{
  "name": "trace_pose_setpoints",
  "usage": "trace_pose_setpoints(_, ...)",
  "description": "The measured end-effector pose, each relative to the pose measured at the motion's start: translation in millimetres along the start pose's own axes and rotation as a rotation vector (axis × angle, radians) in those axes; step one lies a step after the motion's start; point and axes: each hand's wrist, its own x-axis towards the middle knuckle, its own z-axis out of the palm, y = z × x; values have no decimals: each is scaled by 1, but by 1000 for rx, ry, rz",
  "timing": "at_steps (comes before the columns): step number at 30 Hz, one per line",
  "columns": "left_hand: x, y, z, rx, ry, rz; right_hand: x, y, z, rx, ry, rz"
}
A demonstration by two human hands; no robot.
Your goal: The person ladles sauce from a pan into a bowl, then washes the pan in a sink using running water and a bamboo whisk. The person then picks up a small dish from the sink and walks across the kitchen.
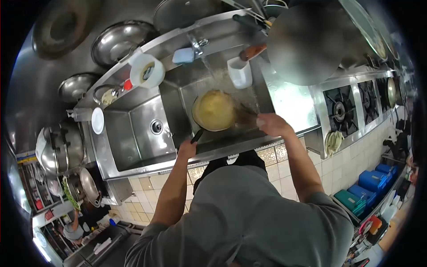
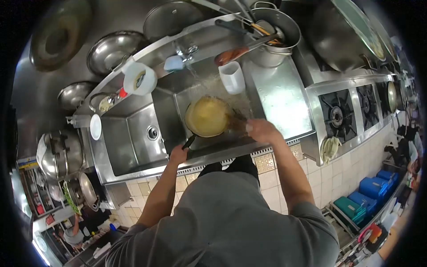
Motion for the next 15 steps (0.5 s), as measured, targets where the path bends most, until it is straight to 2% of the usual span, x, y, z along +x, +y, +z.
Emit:
trace_pose_setpoints(1, 6, 12, -5, 7, 5, -3, 1, -32, -37, 69, -148, 108)
trace_pose_setpoints(2, 6, 18, -3, 10, 12, -8, 0, -56, -50, 55, -169, 102)
trace_pose_setpoints(4, 11, 4, 13, -35, 74, 25, 8, -91, -58, 266, 20, 123)
trace_pose_setpoints(6, 8, 2, 8, -58, 140, 56, 27, -103, -23, 333, 77, 77)
trace_pose_setpoints(9, -9, 25, -11, -88, 61, 18, 67, -89, 49, 218, 71, -11)
trace_pose_setpoints(11, 1, 18, -7, -29, 32, 26, 101, -53, 102, -148, -464, 34)
trace_pose_setpoints(12, 0, 17, -6, 31, 0, 38, 104, -47, 111, -144, -469, 36)
trace_pose_setpoints(14, -3, 27, -12, -3, 25, 50, 127, -34, 112, -182, -228, 385)
trace_pose_setpoints(15, -13, 31, -13, -32, 35, 47, 140, -45, 109, -188, -236, 373)
